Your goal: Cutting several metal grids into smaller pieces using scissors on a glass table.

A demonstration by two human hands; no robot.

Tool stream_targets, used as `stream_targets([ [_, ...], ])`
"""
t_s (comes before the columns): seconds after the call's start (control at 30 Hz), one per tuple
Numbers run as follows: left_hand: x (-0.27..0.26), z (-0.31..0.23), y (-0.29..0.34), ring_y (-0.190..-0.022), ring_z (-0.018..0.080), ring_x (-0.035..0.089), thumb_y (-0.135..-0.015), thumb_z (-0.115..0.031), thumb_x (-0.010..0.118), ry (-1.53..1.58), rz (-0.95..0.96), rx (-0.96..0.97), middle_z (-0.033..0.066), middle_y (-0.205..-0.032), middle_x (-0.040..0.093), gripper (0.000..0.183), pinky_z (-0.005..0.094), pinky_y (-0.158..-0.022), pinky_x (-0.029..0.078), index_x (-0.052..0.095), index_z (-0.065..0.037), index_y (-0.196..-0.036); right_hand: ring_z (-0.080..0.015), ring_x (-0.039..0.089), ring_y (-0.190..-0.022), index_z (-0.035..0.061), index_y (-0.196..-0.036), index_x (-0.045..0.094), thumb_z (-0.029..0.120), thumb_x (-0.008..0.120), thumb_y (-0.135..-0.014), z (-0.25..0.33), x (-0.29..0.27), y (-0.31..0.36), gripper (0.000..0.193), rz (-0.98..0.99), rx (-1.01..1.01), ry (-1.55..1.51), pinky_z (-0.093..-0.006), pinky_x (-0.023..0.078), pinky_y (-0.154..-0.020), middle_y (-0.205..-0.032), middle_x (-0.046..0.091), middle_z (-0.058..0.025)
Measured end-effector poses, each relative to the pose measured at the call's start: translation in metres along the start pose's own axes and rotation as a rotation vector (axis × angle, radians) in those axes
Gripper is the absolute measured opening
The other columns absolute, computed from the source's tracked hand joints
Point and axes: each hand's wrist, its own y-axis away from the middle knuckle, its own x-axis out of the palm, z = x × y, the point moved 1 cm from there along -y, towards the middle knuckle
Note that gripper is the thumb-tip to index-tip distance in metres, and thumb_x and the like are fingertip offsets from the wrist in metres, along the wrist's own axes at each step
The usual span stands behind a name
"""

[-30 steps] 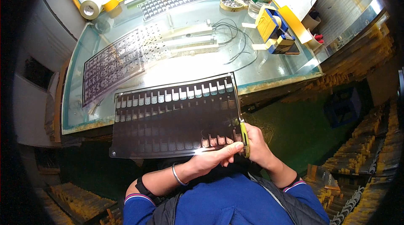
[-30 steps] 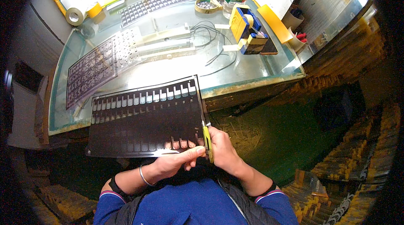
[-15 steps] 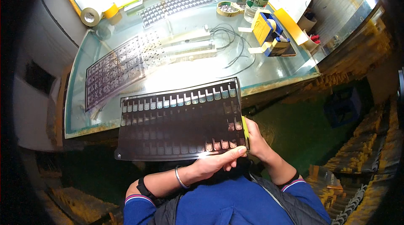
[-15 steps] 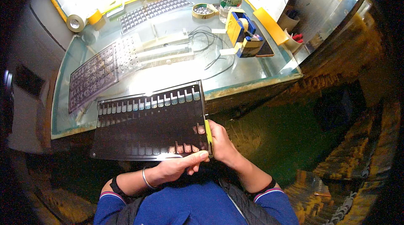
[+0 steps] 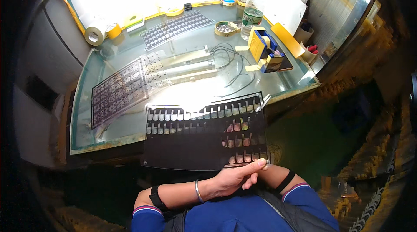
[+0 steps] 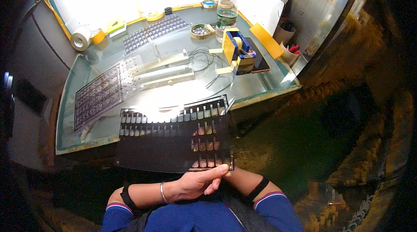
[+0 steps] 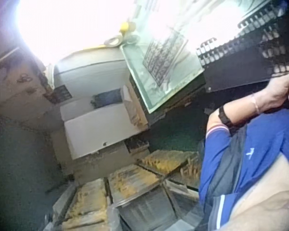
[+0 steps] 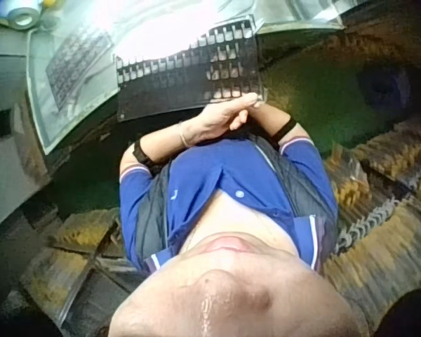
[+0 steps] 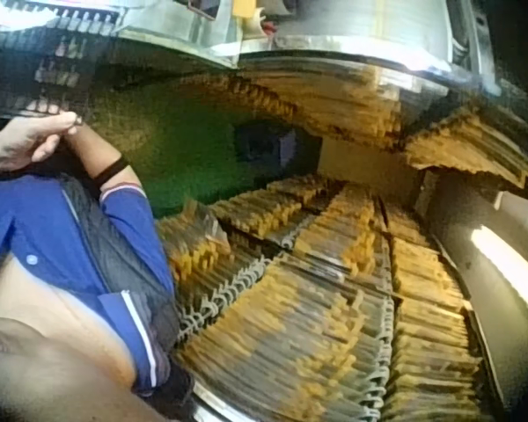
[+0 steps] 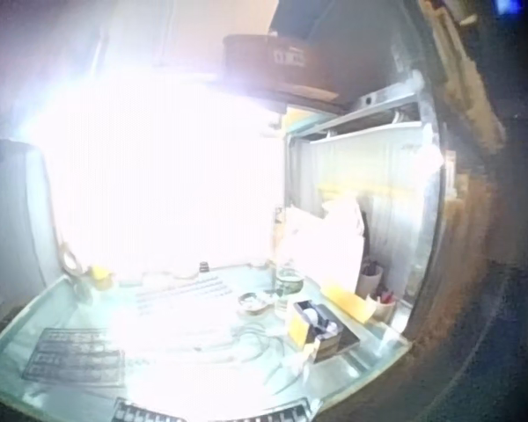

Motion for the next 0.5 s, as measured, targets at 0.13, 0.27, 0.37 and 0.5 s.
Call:
stream_targets([
  [0.13, 0.003, 0.002, 0.001, -0.040, 0.0062, 0.043, -0.088, -0.028, 0.051, -0.065, 0.032, 0.019, 0.0004, -0.053, 0.050, 0.029, 0.0178, -0.038, 0.032, 0.059, 0.000, -0.088, -0.0101, 0.053, -0.068, 0.0035, -0.093, 0.053, 0.023, 0.050, -0.085, -0.002, -0.008, 0.000, 0.021, -0.126, 0.042, -0.192, -0.0255, 0.046, -0.061, -0.080, 0.057, -0.0033],
  [0.27, -0.007, 0.005, 0.003, -0.042, 0.0064, 0.045, -0.087, -0.030, 0.052, -0.183, 0.008, 0.013, 0.0009, -0.054, 0.051, 0.031, 0.0176, -0.039, 0.034, 0.060, -0.001, -0.087, -0.0101, 0.053, -0.067, 0.0040, -0.092, 0.053, 0.024, 0.049, -0.086, -0.001, -0.018, -0.005, 0.021, -0.289, 0.038, -0.435, -0.0255, 0.045, -0.061, -0.079, 0.057, -0.0029],
  [0.37, -0.011, 0.003, 0.005, -0.042, 0.0060, 0.046, -0.087, -0.032, 0.051, -0.255, -0.023, 0.012, 0.0006, -0.054, 0.052, 0.031, 0.0173, -0.038, 0.034, 0.060, -0.003, -0.087, -0.0101, 0.052, -0.067, 0.0044, -0.092, 0.053, 0.025, 0.049, -0.087, 0.020, -0.029, -0.011, 0.022, -0.447, -0.009, -0.472, -0.0255, 0.045, -0.061, -0.079, 0.057, -0.0027],
  [0.5, -0.020, 0.011, 0.003, -0.042, 0.0054, 0.048, -0.086, -0.035, 0.053, -0.368, -0.085, 0.063, 0.0007, -0.056, 0.055, 0.031, 0.0179, -0.039, 0.038, 0.060, -0.006, -0.077, -0.0073, 0.050, -0.063, 0.0025, -0.085, 0.054, 0.011, 0.061, -0.078, 0.072, -0.016, -0.020, 0.013, -0.451, -0.208, 0.059, -0.0208, 0.042, -0.060, -0.074, 0.053, 0.0000],
])
